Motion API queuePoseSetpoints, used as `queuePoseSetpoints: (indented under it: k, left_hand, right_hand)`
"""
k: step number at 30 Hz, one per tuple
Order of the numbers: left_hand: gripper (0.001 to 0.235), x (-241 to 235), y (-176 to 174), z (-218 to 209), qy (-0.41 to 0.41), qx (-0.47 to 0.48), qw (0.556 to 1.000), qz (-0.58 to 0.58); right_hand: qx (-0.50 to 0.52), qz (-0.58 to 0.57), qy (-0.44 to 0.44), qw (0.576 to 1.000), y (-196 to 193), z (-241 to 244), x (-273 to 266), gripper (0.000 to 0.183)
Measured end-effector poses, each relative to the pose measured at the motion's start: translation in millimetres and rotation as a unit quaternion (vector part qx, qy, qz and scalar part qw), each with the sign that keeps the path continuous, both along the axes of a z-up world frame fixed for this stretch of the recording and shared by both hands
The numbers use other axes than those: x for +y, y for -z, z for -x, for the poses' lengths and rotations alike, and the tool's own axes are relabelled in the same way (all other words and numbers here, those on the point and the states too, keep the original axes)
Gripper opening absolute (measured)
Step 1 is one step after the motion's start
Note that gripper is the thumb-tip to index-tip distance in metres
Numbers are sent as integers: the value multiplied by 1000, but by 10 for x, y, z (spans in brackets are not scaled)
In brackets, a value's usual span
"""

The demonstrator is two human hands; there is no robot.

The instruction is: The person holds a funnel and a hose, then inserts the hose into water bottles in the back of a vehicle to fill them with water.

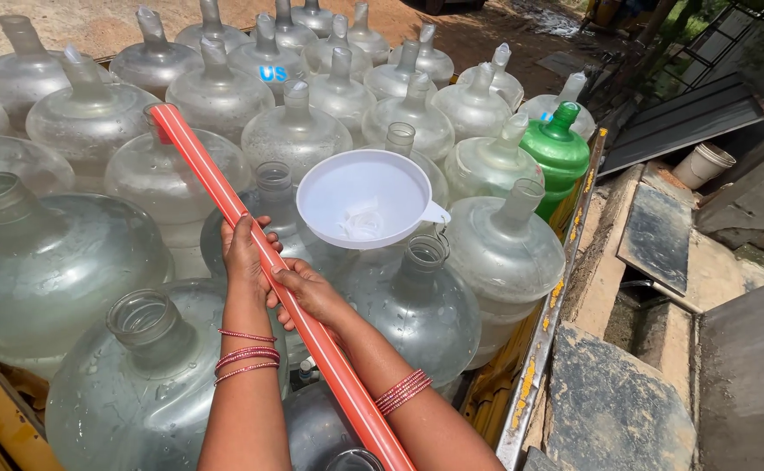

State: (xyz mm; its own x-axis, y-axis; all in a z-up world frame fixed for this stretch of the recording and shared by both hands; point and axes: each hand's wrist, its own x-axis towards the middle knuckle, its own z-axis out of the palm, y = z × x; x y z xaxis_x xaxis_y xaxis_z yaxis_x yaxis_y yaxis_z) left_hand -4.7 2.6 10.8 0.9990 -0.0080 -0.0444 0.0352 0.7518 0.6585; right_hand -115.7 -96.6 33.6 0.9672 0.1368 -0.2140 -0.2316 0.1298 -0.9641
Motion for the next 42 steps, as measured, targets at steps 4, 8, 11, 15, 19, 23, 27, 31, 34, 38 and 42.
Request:
queuePoseSetpoints:
  k: [4, 8, 11, 15, 19, 23, 27, 31, 34, 38, 42]
  left_hand:
    - [32, 30, 0, -29, 11, 11, 1000, 12]
    - [34, 93, 23, -86, 19, 19, 999, 41]
    - [35, 139, 44, -137, 19, 37, 999, 34]
    - [36, 198, 90, -241, 30, 26, 995, 89]
    - [39, 273, 84, -268, 54, 28, 994, 96]
    - [40, 142, 54, -203, 23, 20, 1000, 1]
    - [38, 21, 52, -211, 8, 22, 1000, -21]
    - [36, -176, 68, -240, -1, 30, 998, -49]
    - [36, -284, 59, -273, -2, 37, 998, -56]
    - [37, -275, 42, -272, 2, 48, 997, -66]
    - [33, -226, -22, -244, 14, 46, 997, -54]
  right_hand:
    - [4, -7, -16, 1000, -35, -3, -9, 42]
    - [24, -15, -14, 999, -59, -16, 58, 42]
    - [52, -35, -34, 997, -129, -111, 49, 39]
    - [113, -68, -47, 990, -188, -335, 81, 44]
    - [99, -37, -24, 994, -126, -340, 246, 43]
    - [59, 12, 3, 998, -94, -272, 183, 43]
    - [48, 3, 2, 999, -80, -274, 54, 40]
    - [49, 4, 16, 999, -41, -300, -105, 40]
    - [56, -3, 30, 998, -12, -308, -204, 42]
    - [64, -22, 35, 997, 43, -322, -213, 41]
    - [70, -51, 34, 996, 8, -295, -168, 44]
